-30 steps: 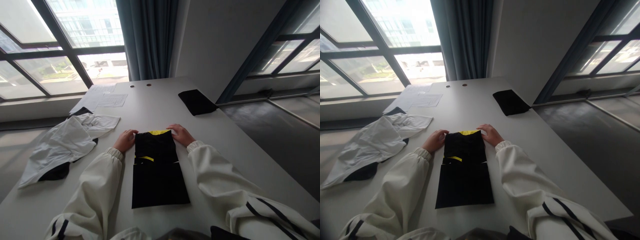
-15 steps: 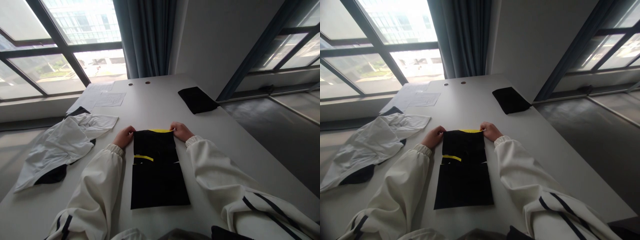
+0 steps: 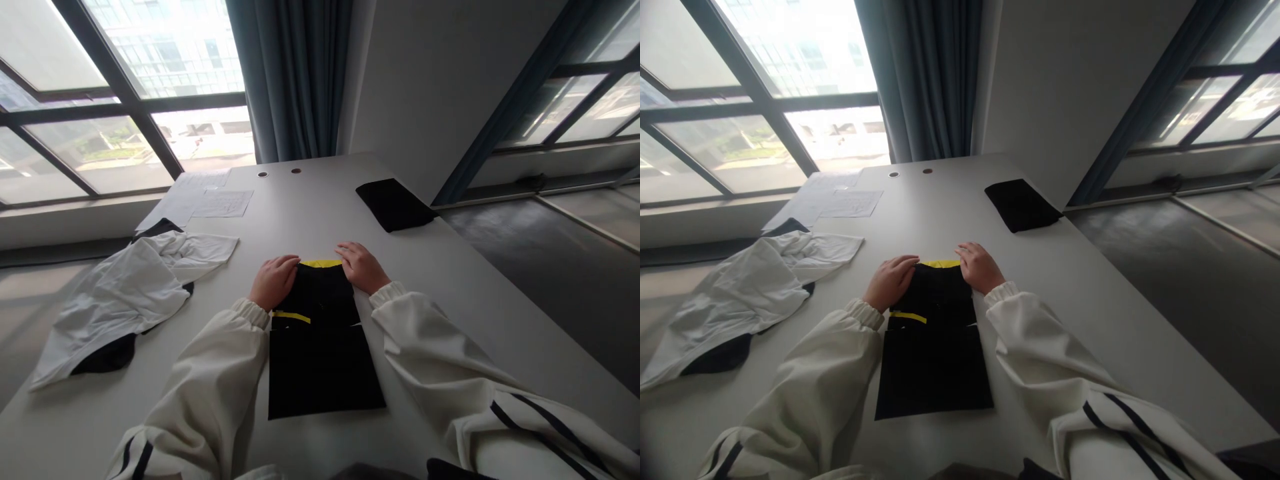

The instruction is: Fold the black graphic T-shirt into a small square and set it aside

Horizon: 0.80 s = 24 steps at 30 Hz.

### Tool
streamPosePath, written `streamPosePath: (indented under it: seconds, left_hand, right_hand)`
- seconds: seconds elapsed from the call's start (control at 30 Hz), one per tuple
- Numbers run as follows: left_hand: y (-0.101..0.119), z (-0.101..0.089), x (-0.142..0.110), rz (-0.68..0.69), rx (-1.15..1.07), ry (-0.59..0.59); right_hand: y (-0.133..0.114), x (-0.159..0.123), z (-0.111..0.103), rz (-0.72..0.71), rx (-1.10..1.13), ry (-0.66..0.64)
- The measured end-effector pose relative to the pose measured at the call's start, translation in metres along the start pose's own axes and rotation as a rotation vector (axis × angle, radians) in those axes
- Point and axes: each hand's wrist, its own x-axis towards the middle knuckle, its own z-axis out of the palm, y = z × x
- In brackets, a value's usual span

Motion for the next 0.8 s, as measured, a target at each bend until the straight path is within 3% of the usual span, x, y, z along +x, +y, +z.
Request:
streamPosePath:
  seconds: [0.07,0.13,0.23,0.3,0.5,0.8]
  left_hand:
    - [0.018,0.012,-0.001,0.026,0.084,-0.101]
    - [0.024,0.023,-0.004,0.011,0.153,-0.21]
    - [0.018,0.032,-0.011,-0.03,0.2,-0.3]
    - [0.008,0.033,-0.015,-0.089,0.207,-0.318]
    - [-0.023,0.027,-0.021,-0.324,0.169,-0.352]
    - [-0.046,0.015,-0.03,-0.401,0.029,-0.27]
  right_hand:
    - [-0.023,-0.004,0.005,0.004,-0.019,-0.045]
    - [-0.039,-0.01,0.012,0.05,-0.067,-0.195]
    - [-0.046,-0.017,0.022,0.146,-0.128,-0.413]
    - [-0.044,-0.02,0.025,0.182,-0.145,-0.472]
    - [-0.034,-0.025,0.025,0.238,-0.156,-0.437]
    - [-0.012,-0.04,0.03,0.162,-0.061,-0.322]
